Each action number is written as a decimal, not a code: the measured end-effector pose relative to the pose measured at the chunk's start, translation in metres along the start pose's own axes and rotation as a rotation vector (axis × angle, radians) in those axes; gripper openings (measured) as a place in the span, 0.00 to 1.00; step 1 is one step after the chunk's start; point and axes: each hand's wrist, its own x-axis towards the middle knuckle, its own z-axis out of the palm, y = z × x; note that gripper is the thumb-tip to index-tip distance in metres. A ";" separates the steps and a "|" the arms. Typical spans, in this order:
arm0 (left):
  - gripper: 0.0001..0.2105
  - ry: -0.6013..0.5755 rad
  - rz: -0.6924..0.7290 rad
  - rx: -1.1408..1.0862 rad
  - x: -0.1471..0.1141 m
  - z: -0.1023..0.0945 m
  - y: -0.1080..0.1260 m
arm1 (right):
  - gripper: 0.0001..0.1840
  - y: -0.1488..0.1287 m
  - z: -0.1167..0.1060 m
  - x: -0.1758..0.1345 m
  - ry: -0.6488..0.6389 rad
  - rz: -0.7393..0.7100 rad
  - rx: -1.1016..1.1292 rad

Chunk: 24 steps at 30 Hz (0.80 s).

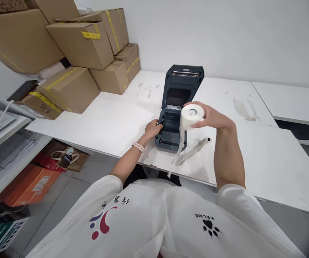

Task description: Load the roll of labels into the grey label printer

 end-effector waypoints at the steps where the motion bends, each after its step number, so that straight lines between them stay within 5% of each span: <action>1: 0.19 0.006 0.005 -0.012 0.000 0.001 -0.001 | 0.45 0.005 -0.010 -0.009 0.075 -0.002 0.088; 6: 0.18 0.018 0.005 -0.047 -0.001 0.003 -0.001 | 0.46 0.069 -0.032 -0.028 0.414 0.161 0.366; 12: 0.18 0.016 -0.012 -0.053 -0.003 0.001 0.002 | 0.50 0.148 -0.013 -0.016 0.585 0.413 0.377; 16: 0.18 0.012 -0.013 -0.064 -0.003 0.001 0.003 | 0.48 0.153 0.001 -0.038 0.465 0.419 0.340; 21: 0.19 0.022 -0.016 -0.067 -0.001 0.002 0.002 | 0.41 0.140 0.025 -0.113 0.503 0.291 0.369; 24: 0.19 0.021 -0.018 -0.085 0.000 0.004 0.000 | 0.41 0.127 0.047 -0.141 0.416 0.340 0.348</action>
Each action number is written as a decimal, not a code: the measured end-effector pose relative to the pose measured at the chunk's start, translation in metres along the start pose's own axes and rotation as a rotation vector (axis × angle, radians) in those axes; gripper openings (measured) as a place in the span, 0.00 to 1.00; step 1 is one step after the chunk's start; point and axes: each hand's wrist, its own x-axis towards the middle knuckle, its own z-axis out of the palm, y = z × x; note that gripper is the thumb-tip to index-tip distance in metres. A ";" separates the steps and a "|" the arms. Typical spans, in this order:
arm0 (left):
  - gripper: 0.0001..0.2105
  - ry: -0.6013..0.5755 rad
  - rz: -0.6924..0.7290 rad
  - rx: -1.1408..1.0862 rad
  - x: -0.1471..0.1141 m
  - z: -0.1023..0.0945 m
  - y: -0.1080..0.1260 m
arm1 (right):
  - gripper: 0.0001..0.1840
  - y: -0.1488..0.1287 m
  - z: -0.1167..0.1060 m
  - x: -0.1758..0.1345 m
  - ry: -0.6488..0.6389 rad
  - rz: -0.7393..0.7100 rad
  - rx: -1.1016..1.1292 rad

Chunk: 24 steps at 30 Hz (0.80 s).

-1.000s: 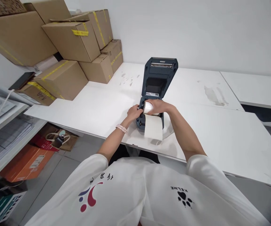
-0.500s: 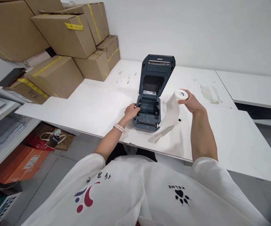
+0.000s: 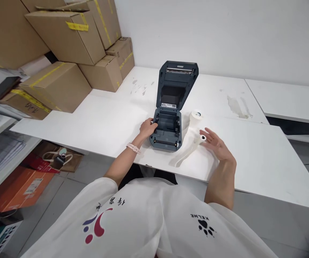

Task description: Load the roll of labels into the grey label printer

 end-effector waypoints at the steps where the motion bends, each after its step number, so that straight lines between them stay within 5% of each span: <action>1: 0.19 0.002 0.002 -0.007 0.000 0.000 -0.001 | 0.39 -0.003 0.006 -0.006 -0.017 0.051 -0.043; 4: 0.19 0.002 0.007 -0.021 0.001 0.001 -0.002 | 0.30 -0.036 0.023 -0.009 -0.080 0.110 -0.154; 9: 0.19 -0.010 0.015 -0.035 0.000 0.000 -0.003 | 0.26 -0.131 0.052 0.020 -0.338 -0.259 -0.218; 12: 0.19 -0.005 0.024 -0.034 0.000 0.000 -0.003 | 0.25 -0.163 0.086 0.058 -0.332 -0.355 -0.612; 15: 0.19 -0.001 0.011 -0.038 0.000 0.000 -0.003 | 0.25 -0.159 0.124 0.098 -0.327 -0.297 -1.032; 18: 0.19 -0.001 0.013 -0.064 0.000 0.002 -0.004 | 0.26 -0.144 0.150 0.109 -0.307 -0.261 -1.173; 24: 0.20 0.024 0.054 -0.186 0.000 0.007 -0.009 | 0.23 -0.121 0.160 0.038 -0.196 -0.418 -1.027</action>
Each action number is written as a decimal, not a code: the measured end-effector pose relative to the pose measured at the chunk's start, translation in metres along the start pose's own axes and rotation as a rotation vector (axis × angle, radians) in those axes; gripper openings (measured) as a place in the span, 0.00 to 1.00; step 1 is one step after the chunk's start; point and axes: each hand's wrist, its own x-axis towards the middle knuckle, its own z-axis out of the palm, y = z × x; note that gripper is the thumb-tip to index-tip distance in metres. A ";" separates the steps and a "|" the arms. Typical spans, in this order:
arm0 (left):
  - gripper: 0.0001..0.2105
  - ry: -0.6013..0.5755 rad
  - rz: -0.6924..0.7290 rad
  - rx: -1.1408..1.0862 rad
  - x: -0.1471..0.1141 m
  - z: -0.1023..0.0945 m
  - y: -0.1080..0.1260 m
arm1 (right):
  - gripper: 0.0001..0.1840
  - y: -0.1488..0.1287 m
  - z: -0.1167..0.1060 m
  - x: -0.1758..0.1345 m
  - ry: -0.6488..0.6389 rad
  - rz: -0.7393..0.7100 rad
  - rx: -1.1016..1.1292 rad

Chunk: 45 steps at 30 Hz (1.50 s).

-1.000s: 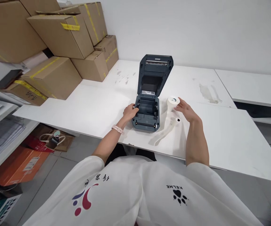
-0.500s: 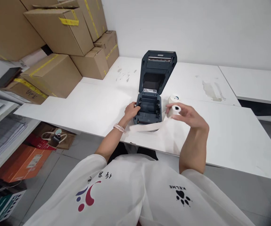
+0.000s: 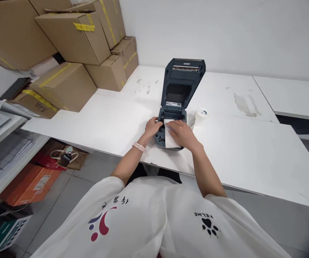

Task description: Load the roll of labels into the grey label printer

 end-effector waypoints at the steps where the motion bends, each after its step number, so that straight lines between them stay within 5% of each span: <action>1: 0.21 -0.004 0.003 -0.042 0.000 0.001 -0.001 | 0.22 -0.005 0.003 -0.014 0.040 -0.015 0.037; 8: 0.25 -0.028 -0.054 -0.154 -0.002 0.003 -0.006 | 0.26 -0.030 0.036 -0.070 0.206 -0.013 0.047; 12: 0.29 -0.033 -0.082 -0.170 -0.005 0.002 -0.003 | 0.36 -0.033 0.044 -0.074 0.233 -0.011 0.030; 25: 0.44 -0.047 -0.089 -0.227 0.003 0.004 -0.005 | 0.35 -0.031 0.040 -0.073 0.190 0.006 0.013; 33: 0.30 -0.138 -0.036 -0.345 0.000 0.004 -0.001 | 0.32 -0.036 0.028 -0.061 0.128 0.012 -0.028; 45: 0.29 -0.129 -0.028 -0.346 -0.002 0.003 0.000 | 0.29 -0.033 0.030 -0.062 0.124 0.007 0.020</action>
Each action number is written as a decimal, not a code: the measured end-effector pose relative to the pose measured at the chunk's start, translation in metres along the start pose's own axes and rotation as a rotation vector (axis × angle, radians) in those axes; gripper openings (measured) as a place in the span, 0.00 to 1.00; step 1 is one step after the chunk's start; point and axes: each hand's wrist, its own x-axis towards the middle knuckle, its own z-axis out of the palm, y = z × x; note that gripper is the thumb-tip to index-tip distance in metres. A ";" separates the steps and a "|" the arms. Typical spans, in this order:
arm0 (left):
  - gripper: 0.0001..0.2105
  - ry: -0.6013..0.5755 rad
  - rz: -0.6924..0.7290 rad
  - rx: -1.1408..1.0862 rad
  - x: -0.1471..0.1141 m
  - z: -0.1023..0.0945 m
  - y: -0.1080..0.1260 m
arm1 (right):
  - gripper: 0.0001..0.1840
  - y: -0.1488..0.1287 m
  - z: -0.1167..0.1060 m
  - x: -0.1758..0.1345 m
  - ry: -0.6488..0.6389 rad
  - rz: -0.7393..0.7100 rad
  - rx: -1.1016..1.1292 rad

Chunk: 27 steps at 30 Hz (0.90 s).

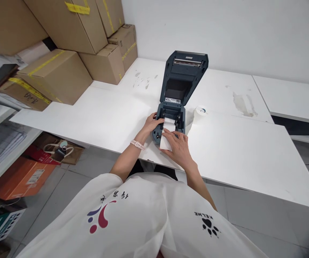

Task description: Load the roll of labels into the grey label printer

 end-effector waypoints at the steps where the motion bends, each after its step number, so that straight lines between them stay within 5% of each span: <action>1: 0.29 -0.003 -0.006 0.000 -0.001 0.000 0.001 | 0.29 0.001 0.000 -0.002 0.000 -0.005 0.007; 12: 0.35 0.052 -0.012 0.103 -0.006 0.000 0.007 | 0.29 0.003 0.002 -0.005 0.018 -0.009 0.027; 15: 0.41 0.172 0.102 0.315 -0.034 0.004 0.006 | 0.30 0.003 0.005 -0.006 0.027 -0.002 0.045; 21: 0.34 0.001 0.216 0.289 -0.096 0.010 -0.012 | 0.28 0.019 -0.019 -0.011 -0.032 -0.037 0.351; 23: 0.37 -0.031 0.193 0.261 -0.101 0.008 -0.015 | 0.26 0.039 -0.039 0.004 0.057 -0.014 0.500; 27: 0.39 -0.064 0.180 0.257 -0.097 0.003 -0.014 | 0.37 0.102 -0.070 0.083 0.521 0.171 0.484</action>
